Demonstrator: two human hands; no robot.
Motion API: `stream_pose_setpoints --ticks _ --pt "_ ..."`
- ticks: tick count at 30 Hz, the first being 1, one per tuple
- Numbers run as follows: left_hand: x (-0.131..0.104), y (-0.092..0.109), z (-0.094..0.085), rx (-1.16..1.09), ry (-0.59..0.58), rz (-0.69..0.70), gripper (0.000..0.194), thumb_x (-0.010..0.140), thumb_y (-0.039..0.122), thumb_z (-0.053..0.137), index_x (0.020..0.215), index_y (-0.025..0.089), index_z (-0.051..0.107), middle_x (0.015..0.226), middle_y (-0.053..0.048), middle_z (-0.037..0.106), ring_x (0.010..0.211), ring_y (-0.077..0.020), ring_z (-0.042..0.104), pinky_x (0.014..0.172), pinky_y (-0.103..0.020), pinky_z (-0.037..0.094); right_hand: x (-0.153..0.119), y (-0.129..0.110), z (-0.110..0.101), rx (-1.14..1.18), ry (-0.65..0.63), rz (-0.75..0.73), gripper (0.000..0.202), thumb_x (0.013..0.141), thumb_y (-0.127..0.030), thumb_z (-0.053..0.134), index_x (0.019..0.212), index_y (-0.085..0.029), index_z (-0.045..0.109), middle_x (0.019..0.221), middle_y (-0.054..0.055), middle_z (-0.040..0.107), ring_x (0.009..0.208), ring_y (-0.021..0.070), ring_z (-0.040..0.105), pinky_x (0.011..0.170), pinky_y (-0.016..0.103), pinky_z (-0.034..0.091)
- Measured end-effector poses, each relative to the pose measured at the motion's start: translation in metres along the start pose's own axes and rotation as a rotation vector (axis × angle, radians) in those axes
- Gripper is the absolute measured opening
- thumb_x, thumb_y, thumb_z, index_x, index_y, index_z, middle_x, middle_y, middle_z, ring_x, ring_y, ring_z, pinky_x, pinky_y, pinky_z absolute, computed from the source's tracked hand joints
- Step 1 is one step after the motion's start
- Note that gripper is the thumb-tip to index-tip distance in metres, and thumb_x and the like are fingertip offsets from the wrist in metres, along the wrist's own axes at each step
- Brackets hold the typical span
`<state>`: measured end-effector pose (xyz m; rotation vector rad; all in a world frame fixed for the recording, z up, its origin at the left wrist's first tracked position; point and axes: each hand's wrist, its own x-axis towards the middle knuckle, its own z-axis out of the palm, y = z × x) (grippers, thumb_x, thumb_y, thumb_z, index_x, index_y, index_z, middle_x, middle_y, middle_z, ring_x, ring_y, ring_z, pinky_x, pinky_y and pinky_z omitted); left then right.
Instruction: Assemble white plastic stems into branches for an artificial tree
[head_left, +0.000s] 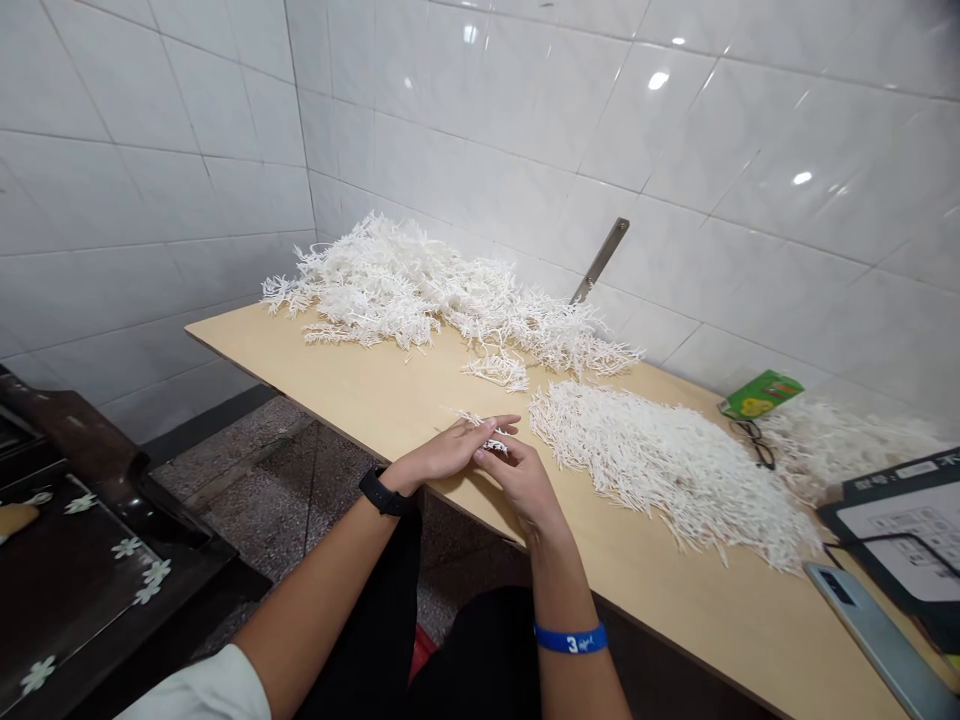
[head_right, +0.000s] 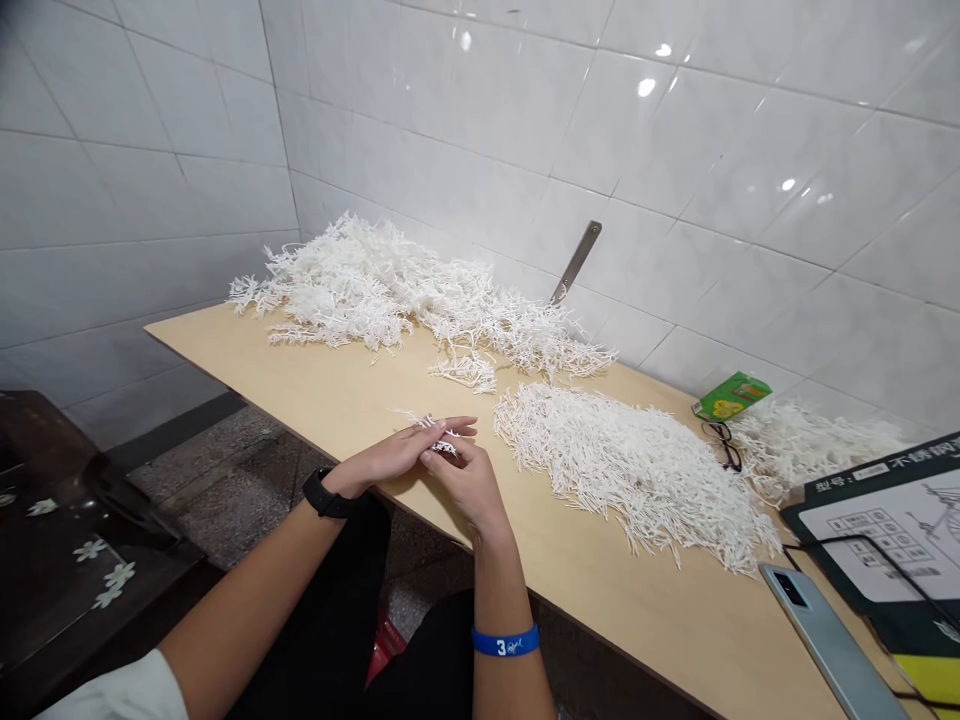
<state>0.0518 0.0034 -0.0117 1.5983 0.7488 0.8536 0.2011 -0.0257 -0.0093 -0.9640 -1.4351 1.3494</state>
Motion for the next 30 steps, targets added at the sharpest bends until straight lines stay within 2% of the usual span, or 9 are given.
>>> stream_pose_setpoints --ticks 4,8,12,16,18,20,24,27,30 --pt "0.001 0.0 -0.002 0.02 -0.019 0.035 0.058 0.095 0.061 0.039 0.13 0.024 0.065 0.136 -0.007 0.064 0.133 -0.0273 0.052 0.114 -0.039 0.034 0.0 0.002 -0.001 -0.111 -0.042 -0.044 0.03 0.083 -0.041 0.069 0.103 -0.02 0.077 0.105 0.007 0.075 0.104 0.0268 0.065 0.099 0.044 0.047" --pt "0.002 0.003 -0.003 0.017 -0.071 0.061 0.063 0.092 0.067 0.04 0.121 0.02 0.071 0.127 -0.01 0.069 0.122 -0.0271 0.059 0.107 -0.037 0.041 0.0 0.008 -0.002 -0.191 -0.046 -0.074 0.031 0.086 -0.047 0.065 0.091 -0.019 0.076 0.097 0.007 0.074 0.099 0.0261 0.064 0.095 0.041 0.046" --pt "-0.001 0.005 -0.003 -0.005 -0.036 -0.004 0.068 0.093 0.068 0.036 0.125 0.017 0.068 0.096 -0.012 0.077 0.082 -0.0213 0.068 0.081 -0.033 0.051 0.002 0.012 -0.002 -0.233 -0.014 -0.076 0.044 0.088 -0.056 0.057 0.07 -0.018 0.067 0.074 0.006 0.067 0.076 0.0208 0.059 0.079 0.035 0.047" --pt "-0.001 0.0 0.001 -0.036 0.089 -0.048 0.068 0.092 0.069 0.038 0.113 0.013 0.071 0.053 -0.002 0.063 0.053 -0.0164 0.061 0.06 -0.027 0.05 0.004 0.014 0.0 -0.285 -0.062 -0.13 0.051 0.094 -0.056 0.047 0.06 -0.019 0.056 0.063 0.003 0.059 0.067 0.0176 0.054 0.073 0.032 0.043" --pt "0.0 -0.005 0.005 -0.096 0.148 -0.064 0.067 0.091 0.069 0.039 0.106 0.012 0.071 0.044 0.001 0.056 0.045 -0.016 0.059 0.051 -0.025 0.047 0.005 0.015 0.001 -0.298 -0.101 -0.141 0.05 0.096 -0.054 0.045 0.06 -0.02 0.052 0.062 0.002 0.057 0.065 0.017 0.053 0.072 0.032 0.043" --pt "0.002 -0.009 0.007 -0.132 0.189 -0.067 0.063 0.092 0.066 0.04 0.102 0.011 0.07 0.042 0.001 0.056 0.04 -0.0149 0.057 0.046 -0.023 0.044 0.005 0.016 0.001 -0.31 -0.119 -0.137 0.048 0.096 -0.054 0.044 0.061 -0.021 0.051 0.061 0.001 0.056 0.063 0.0167 0.053 0.072 0.032 0.043" --pt "0.007 -0.012 0.006 -0.162 0.305 -0.069 0.054 0.092 0.061 0.047 0.088 0.012 0.068 0.041 0.002 0.055 0.04 -0.0132 0.056 0.052 -0.025 0.048 0.004 0.016 0.001 -0.314 -0.142 -0.104 0.046 0.096 -0.052 0.044 0.062 -0.021 0.051 0.058 0.0 0.055 0.062 0.0166 0.053 0.07 0.031 0.042" --pt "0.01 -0.011 0.001 -0.267 0.488 -0.041 0.055 0.091 0.065 0.044 0.076 0.016 0.063 0.04 0.005 0.048 0.042 -0.0118 0.053 0.073 -0.033 0.056 0.001 0.014 0.0 -0.348 -0.217 -0.055 0.047 0.095 -0.05 0.047 0.06 -0.02 0.053 0.06 0.001 0.058 0.064 0.0166 0.054 0.07 0.031 0.042" --pt "0.009 -0.01 -0.002 -0.235 0.567 -0.04 0.056 0.089 0.068 0.046 0.072 0.018 0.063 0.048 0.001 0.058 0.057 -0.0166 0.063 0.089 -0.039 0.053 -0.001 0.014 0.001 -0.3 -0.127 -0.044 0.043 0.094 -0.049 0.048 0.065 -0.019 0.056 0.062 0.002 0.058 0.062 0.0159 0.052 0.067 0.03 0.041"
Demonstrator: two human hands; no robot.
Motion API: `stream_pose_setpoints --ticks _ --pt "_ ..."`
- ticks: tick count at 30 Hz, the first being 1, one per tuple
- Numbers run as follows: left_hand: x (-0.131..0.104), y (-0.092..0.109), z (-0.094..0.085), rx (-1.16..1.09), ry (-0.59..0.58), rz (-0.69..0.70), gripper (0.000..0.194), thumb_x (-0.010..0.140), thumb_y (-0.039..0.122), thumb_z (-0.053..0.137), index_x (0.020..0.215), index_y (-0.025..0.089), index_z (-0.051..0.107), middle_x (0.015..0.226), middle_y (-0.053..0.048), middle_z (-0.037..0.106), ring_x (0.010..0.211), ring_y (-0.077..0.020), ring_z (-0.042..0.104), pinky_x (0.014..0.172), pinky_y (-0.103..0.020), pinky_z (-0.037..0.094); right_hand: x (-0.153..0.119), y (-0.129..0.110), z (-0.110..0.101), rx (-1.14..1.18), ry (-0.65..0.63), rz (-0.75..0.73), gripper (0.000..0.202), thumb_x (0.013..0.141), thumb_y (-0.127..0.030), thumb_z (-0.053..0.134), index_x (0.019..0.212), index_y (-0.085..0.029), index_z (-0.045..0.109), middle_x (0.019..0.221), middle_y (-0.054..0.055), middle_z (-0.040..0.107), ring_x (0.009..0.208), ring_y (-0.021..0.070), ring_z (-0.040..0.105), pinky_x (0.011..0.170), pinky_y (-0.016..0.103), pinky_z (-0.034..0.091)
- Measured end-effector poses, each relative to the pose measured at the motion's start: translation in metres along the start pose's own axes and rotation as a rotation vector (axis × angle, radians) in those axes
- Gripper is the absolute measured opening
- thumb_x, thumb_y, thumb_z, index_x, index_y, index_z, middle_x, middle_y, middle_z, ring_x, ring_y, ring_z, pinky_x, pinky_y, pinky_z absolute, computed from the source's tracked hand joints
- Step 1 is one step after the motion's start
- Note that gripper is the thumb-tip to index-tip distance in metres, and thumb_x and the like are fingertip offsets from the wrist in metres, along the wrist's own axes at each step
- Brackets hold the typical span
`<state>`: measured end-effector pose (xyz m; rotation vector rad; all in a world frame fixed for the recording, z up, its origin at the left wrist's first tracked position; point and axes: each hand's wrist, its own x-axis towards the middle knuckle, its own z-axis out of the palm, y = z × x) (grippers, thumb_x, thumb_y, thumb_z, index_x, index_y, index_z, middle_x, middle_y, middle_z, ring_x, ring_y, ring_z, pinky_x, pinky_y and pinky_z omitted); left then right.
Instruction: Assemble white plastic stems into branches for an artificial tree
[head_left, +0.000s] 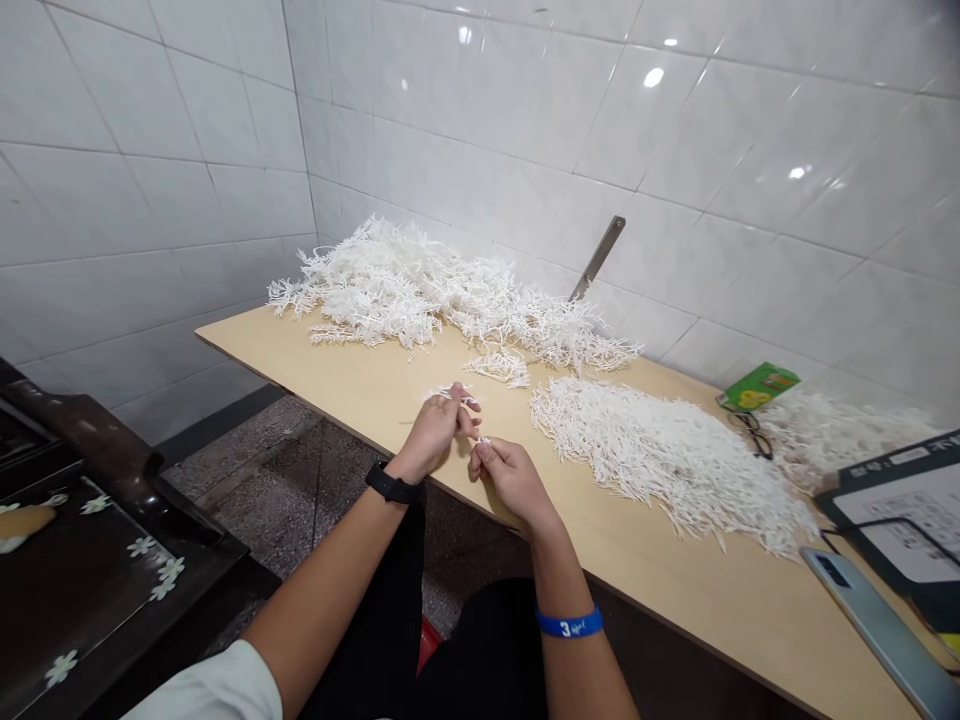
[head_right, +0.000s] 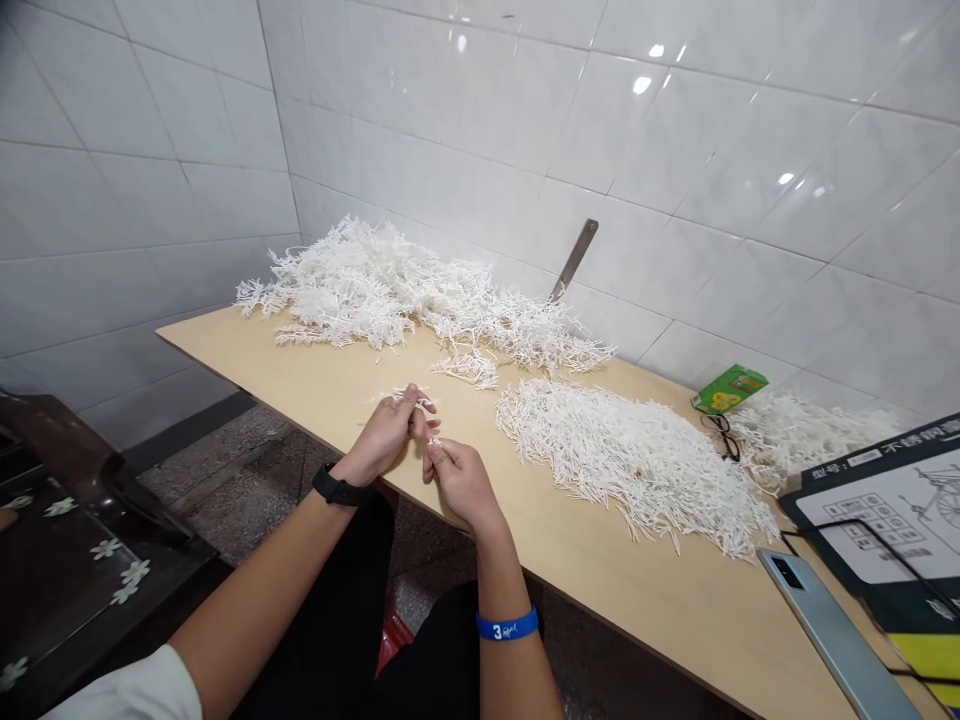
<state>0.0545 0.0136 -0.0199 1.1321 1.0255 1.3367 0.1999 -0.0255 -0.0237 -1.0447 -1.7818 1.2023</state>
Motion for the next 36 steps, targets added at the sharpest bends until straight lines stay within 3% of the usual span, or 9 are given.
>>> stream_pose_setpoints --ticks 3,6,14,21,25,29,31,33,36 --pt "-0.003 -0.001 0.0 0.07 -0.033 -0.006 0.051 0.086 0.066 0.053 0.085 0.017 0.07 0.079 -0.008 0.076 0.09 -0.0257 0.071 0.095 -0.04 0.049 0.001 0.001 0.002 0.067 0.088 -0.013 0.038 0.094 -0.05 0.048 0.075 -0.019 0.059 0.068 0.002 0.061 0.062 0.0149 0.05 0.065 0.029 0.041" --pt "-0.004 -0.005 0.0 -0.075 -0.07 -0.04 0.051 0.087 0.063 0.055 0.097 0.015 0.07 0.102 -0.015 0.076 0.104 -0.0294 0.069 0.092 -0.041 0.051 0.003 0.002 0.003 0.121 0.113 -0.018 0.034 0.094 -0.05 0.047 0.083 -0.019 0.057 0.07 0.001 0.061 0.06 0.0137 0.049 0.064 0.029 0.042" --pt "0.0 -0.015 -0.003 -0.058 -0.099 -0.018 0.05 0.087 0.062 0.056 0.095 0.016 0.073 0.093 -0.014 0.077 0.102 -0.0297 0.071 0.097 -0.043 0.048 0.001 0.0 0.003 0.09 0.134 0.054 0.046 0.093 -0.057 0.049 0.069 -0.018 0.057 0.054 0.001 0.058 0.051 0.0128 0.051 0.056 0.027 0.041" --pt "0.001 -0.014 0.0 -0.111 -0.093 -0.028 0.054 0.083 0.065 0.06 0.092 0.013 0.073 0.094 -0.016 0.077 0.099 -0.031 0.072 0.096 -0.044 0.05 0.004 0.004 0.005 0.134 0.205 0.009 0.041 0.091 -0.054 0.053 0.076 -0.017 0.06 0.06 0.002 0.063 0.05 0.0109 0.048 0.054 0.026 0.041" --pt "0.002 -0.012 0.0 -0.097 -0.095 -0.035 0.057 0.08 0.066 0.062 0.094 0.012 0.073 0.093 -0.016 0.078 0.096 -0.0312 0.073 0.096 -0.045 0.049 0.009 0.007 0.005 0.273 0.316 0.007 0.038 0.084 -0.054 0.061 0.079 -0.016 0.062 0.064 0.002 0.063 0.051 0.0106 0.05 0.053 0.025 0.042" --pt "0.0 -0.007 -0.001 -0.064 -0.087 -0.015 0.055 0.081 0.064 0.061 0.095 0.012 0.075 0.093 -0.016 0.078 0.1 -0.0327 0.071 0.1 -0.047 0.046 0.013 0.006 0.004 0.324 0.417 0.015 0.042 0.084 -0.057 0.058 0.079 -0.016 0.06 0.06 0.0 0.059 0.046 0.0097 0.047 0.046 0.024 0.039" --pt "-0.002 -0.004 -0.002 -0.034 -0.088 -0.01 0.054 0.083 0.063 0.061 0.097 0.012 0.075 0.094 -0.016 0.078 0.104 -0.0335 0.07 0.102 -0.047 0.045 0.013 0.006 0.001 0.361 0.531 0.043 0.042 0.086 -0.056 0.055 0.087 -0.015 0.062 0.061 0.0 0.06 0.046 0.01 0.048 0.044 0.023 0.039" --pt "-0.003 -0.002 -0.002 0.01 -0.114 -0.02 0.056 0.085 0.063 0.057 0.102 0.013 0.075 0.095 -0.016 0.078 0.104 -0.0338 0.07 0.102 -0.048 0.044 0.012 0.008 -0.004 0.386 0.759 0.086 0.044 0.089 -0.054 0.051 0.103 -0.014 0.064 0.072 0.003 0.066 0.049 0.0107 0.053 0.045 0.022 0.041" --pt "-0.007 0.002 -0.002 0.131 -0.171 -0.029 0.059 0.089 0.066 0.048 0.115 0.018 0.072 0.101 -0.014 0.078 0.108 -0.0328 0.069 0.105 -0.048 0.042 0.011 0.012 -0.012 0.389 1.023 0.16 0.053 0.094 -0.052 0.042 0.13 -0.014 0.054 0.089 0.008 0.072 0.063 0.0138 0.066 0.056 0.024 0.052"
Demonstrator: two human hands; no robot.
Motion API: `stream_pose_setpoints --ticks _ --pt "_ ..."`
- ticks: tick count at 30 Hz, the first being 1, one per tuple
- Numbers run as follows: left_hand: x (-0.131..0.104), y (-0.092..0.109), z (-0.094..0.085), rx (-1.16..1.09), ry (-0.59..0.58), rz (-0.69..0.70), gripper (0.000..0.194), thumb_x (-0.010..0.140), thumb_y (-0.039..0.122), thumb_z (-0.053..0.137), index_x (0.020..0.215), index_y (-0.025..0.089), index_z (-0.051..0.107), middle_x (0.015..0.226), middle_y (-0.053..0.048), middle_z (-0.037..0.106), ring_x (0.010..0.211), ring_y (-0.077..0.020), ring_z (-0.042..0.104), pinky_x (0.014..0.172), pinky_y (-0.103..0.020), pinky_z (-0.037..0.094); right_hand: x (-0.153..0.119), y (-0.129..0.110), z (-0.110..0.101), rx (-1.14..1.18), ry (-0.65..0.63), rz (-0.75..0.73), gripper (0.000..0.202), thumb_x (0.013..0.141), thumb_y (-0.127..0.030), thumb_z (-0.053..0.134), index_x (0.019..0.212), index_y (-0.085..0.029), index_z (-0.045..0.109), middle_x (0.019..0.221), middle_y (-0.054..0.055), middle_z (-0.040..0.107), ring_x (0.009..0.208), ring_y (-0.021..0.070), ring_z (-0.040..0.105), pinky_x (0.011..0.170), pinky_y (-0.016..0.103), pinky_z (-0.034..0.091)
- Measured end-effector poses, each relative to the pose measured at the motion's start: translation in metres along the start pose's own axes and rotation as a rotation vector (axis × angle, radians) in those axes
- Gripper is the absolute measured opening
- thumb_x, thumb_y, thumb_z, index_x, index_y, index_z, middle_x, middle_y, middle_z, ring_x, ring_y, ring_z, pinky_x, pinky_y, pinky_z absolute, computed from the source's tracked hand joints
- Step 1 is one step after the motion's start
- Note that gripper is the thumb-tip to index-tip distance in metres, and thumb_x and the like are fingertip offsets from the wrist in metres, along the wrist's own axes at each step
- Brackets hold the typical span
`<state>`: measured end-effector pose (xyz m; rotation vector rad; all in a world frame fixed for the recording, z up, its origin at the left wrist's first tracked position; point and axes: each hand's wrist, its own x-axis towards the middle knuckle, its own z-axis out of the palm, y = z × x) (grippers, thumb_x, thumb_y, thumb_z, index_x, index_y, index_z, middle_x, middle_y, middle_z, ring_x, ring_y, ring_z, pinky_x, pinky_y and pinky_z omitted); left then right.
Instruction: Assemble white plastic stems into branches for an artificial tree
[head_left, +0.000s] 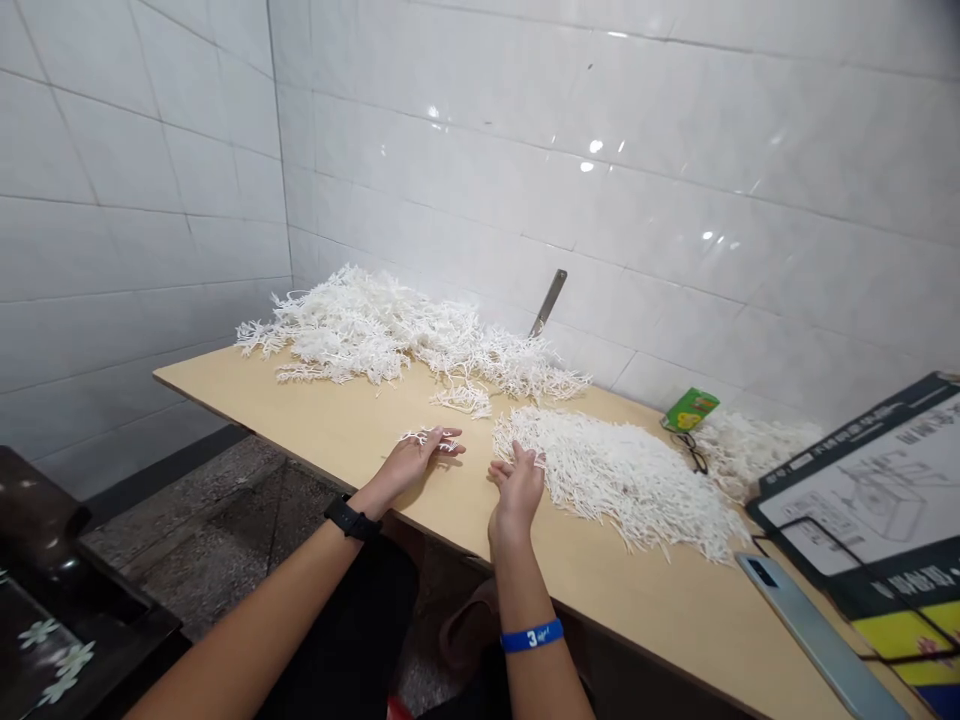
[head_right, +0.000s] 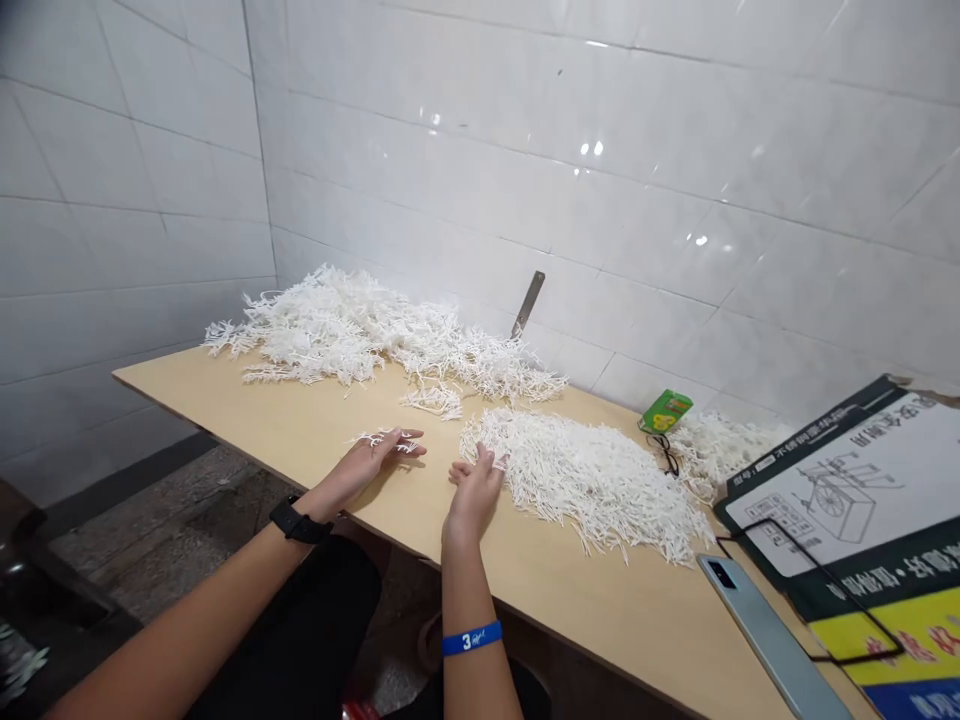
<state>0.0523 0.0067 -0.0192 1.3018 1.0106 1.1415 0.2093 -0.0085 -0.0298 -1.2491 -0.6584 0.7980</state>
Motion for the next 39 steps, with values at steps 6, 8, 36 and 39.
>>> stream_pose_setpoints --ticks 6,8,36,39 --pt "0.004 0.019 0.002 0.017 -0.144 -0.071 0.06 0.084 0.065 0.056 0.116 0.017 0.071 0.124 -0.016 0.07 0.117 -0.0316 0.064 0.104 -0.043 0.043 0.006 0.003 -0.002 0.032 -0.006 0.082 0.062 0.093 -0.045 0.046 0.146 -0.013 0.038 0.089 0.008 0.075 0.074 0.0177 0.072 0.067 0.027 0.056" --pt "0.021 0.03 0.005 0.018 -0.217 -0.097 0.057 0.082 0.064 0.059 0.109 0.017 0.074 0.124 -0.017 0.069 0.111 -0.031 0.066 0.097 -0.042 0.047 0.007 0.003 -0.001 0.104 -0.035 0.1 0.055 0.093 -0.041 0.045 0.141 -0.013 0.044 0.096 0.009 0.075 0.073 0.0165 0.071 0.066 0.027 0.056" --pt "0.17 -0.006 0.052 -0.382 -0.239 0.028 0.04 0.084 0.05 0.06 0.107 0.02 0.071 0.109 -0.008 0.074 0.109 -0.024 0.066 0.091 -0.033 0.051 0.115 -0.037 0.044 -0.711 -0.291 -0.914 0.021 0.095 -0.022 0.042 0.089 -0.02 0.061 0.089 0.006 0.067 0.084 0.0186 0.059 0.077 0.03 0.043" --pt "0.172 -0.007 0.052 -0.393 -0.271 -0.017 0.046 0.087 0.051 0.056 0.12 0.021 0.068 0.111 -0.007 0.073 0.107 -0.0231 0.067 0.09 -0.033 0.052 0.112 -0.03 0.04 -0.726 -0.288 -0.811 0.016 0.093 -0.019 0.048 0.097 -0.019 0.063 0.096 0.007 0.067 0.089 0.0194 0.06 0.078 0.032 0.045"
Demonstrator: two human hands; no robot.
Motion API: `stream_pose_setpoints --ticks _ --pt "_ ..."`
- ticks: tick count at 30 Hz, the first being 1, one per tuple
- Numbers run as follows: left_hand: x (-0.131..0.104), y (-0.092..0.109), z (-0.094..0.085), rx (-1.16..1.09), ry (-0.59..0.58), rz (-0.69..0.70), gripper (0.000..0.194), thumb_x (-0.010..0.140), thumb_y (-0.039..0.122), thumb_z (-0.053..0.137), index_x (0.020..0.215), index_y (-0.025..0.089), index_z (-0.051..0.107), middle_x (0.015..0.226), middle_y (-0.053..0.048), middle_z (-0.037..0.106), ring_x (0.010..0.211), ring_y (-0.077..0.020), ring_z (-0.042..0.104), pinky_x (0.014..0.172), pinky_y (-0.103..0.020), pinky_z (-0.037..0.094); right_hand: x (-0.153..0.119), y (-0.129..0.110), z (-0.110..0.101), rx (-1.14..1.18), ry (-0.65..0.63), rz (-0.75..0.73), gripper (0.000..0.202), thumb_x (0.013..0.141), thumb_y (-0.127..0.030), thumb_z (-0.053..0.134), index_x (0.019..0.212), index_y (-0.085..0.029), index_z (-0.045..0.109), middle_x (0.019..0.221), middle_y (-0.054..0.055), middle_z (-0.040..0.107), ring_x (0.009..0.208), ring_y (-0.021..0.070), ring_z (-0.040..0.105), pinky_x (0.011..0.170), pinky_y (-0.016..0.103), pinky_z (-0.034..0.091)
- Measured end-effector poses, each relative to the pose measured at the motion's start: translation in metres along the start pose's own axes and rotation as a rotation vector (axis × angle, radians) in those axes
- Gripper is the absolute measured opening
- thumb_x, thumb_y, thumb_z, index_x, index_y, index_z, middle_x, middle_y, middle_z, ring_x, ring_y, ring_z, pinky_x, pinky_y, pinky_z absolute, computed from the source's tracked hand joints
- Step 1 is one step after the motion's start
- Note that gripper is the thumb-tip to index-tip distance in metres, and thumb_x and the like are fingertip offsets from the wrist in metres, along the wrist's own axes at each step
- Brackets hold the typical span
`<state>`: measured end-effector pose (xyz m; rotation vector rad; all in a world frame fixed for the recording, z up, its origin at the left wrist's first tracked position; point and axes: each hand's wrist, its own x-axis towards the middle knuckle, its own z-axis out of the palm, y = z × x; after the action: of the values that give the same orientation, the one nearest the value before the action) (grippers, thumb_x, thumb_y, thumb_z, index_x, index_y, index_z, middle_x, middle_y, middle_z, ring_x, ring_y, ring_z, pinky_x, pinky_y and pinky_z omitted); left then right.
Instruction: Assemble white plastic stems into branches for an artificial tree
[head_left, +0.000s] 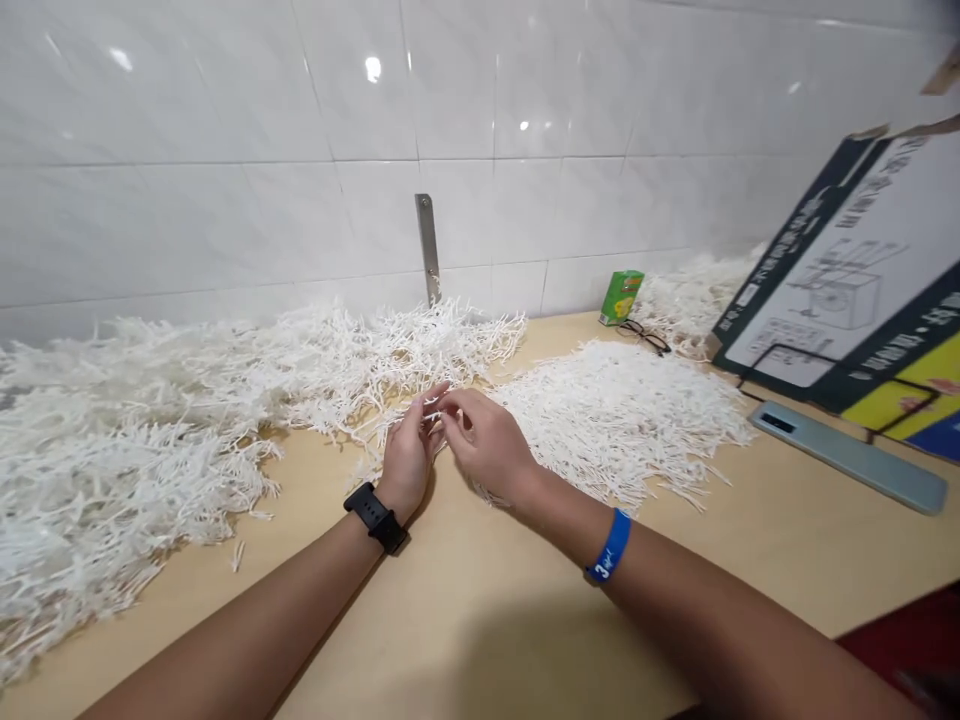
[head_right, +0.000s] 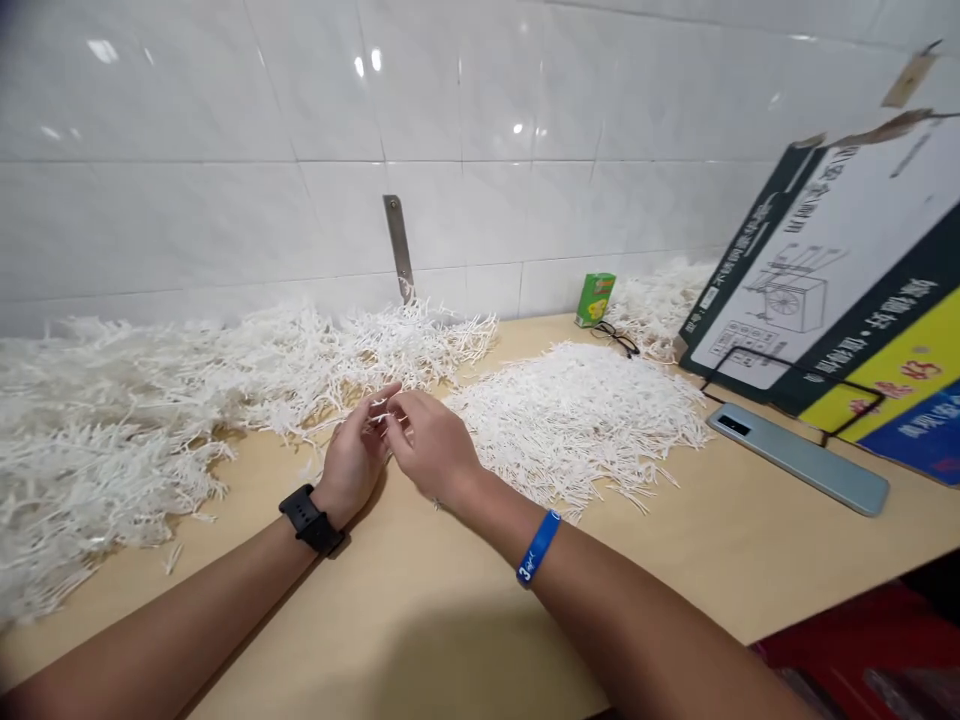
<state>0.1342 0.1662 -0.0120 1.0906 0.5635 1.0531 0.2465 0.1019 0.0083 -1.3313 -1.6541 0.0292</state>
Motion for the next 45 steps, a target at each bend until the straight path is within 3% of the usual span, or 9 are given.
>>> stream_pose_setpoints --ticks 3,10,16,20,27,33,39,42,45 --pt "-0.001 -0.001 0.001 -0.004 -0.018 -0.017 0.049 0.089 0.053 0.054 0.128 0.023 0.064 0.116 -0.007 0.072 0.108 -0.0232 0.067 0.092 -0.035 0.052 0.001 0.002 -0.003 -0.005 -0.018 0.065 0.014 0.09 -0.019 0.055 0.101 -0.02 0.064 0.1 0.006 0.067 0.091 0.0194 0.06 0.081 0.032 0.045" --pt "-0.008 0.002 0.0 0.238 -0.044 0.108 0.048 0.094 0.058 0.049 0.123 0.024 0.067 0.136 -0.006 0.063 0.128 -0.0237 0.054 0.102 -0.032 0.047 0.005 0.005 -0.008 -0.067 -0.03 0.015 0.013 0.092 -0.021 0.056 0.085 -0.019 0.067 0.095 0.006 0.066 0.09 0.0184 0.06 0.078 0.031 0.045" --pt "0.002 0.002 -0.008 0.162 -0.026 0.0 0.051 0.094 0.06 0.045 0.112 0.017 0.067 0.104 -0.01 0.075 0.107 -0.0235 0.068 0.092 -0.034 0.052 0.002 -0.008 -0.003 0.021 -0.093 -0.028 0.018 0.087 -0.011 0.052 0.081 -0.018 0.068 0.096 0.006 0.067 0.089 0.0176 0.059 0.076 0.029 0.045" --pt "0.009 0.003 -0.013 0.087 0.049 -0.023 0.052 0.093 0.062 0.045 0.118 0.018 0.06 0.084 -0.006 0.075 0.089 -0.0185 0.072 0.085 -0.031 0.053 0.003 -0.009 -0.007 0.004 -0.095 -0.01 0.019 0.081 -0.008 0.054 0.066 -0.018 0.061 0.074 0.002 0.059 0.071 0.0146 0.053 0.064 0.026 0.039" --pt "0.003 0.008 -0.006 0.067 -0.11 -0.063 0.058 0.093 0.061 0.044 0.139 0.026 0.052 0.12 -0.006 0.071 0.098 -0.0183 0.068 0.087 -0.031 0.052 0.014 0.023 -0.024 -0.185 0.055 0.128 0.047 0.085 -0.029 0.067 0.046 -0.019 0.042 0.058 0.001 0.045 0.059 0.0137 0.04 0.057 0.029 0.024" --pt "-0.004 0.011 0.001 0.066 -0.149 -0.058 0.059 0.093 0.057 0.043 0.144 0.027 0.047 0.124 -0.007 0.069 0.113 -0.0234 0.064 0.094 -0.037 0.05 0.006 0.007 -0.009 0.048 -0.082 0.026 0.005 0.086 -0.027 0.068 0.087 -0.022 0.07 0.085 0.002 0.067 0.076 0.0157 0.055 0.064 0.027 0.034" --pt "-0.009 0.011 0.006 0.097 -0.236 -0.054 0.063 0.091 0.065 0.044 0.142 0.027 0.049 0.139 -0.009 0.06 0.12 -0.0266 0.061 0.099 -0.04 0.047 0.001 0.008 0.006 0.134 -0.138 0.022 0.013 0.084 -0.019 0.064 0.071 -0.018 0.062 0.077 0.001 0.063 0.074 0.0153 0.053 0.063 0.026 0.033" --pt "-0.006 0.008 0.004 0.059 -0.197 -0.048 0.055 0.093 0.062 0.045 0.129 0.022 0.059 0.127 -0.01 0.067 0.114 -0.024 0.064 0.094 -0.036 0.05 0.001 0.007 0.003 0.15 -0.163 0.001 0.025 0.087 -0.017 0.054 0.062 -0.018 0.055 0.071 0.001 0.058 0.069 0.0144 0.05 0.063 0.027 0.031" --pt "0.001 0.006 -0.002 0.008 -0.022 -0.068 0.046 0.097 0.055 0.043 0.107 0.016 0.065 0.088 -0.007 0.074 0.082 -0.0183 0.07 0.079 -0.031 0.053 0.0 -0.002 -0.002 0.189 -0.24 -0.001 0.03 0.084 -0.015 0.05 0.055 -0.019 0.041 0.061 -0.002 0.049 0.061 0.0124 0.043 0.058 0.026 0.027"
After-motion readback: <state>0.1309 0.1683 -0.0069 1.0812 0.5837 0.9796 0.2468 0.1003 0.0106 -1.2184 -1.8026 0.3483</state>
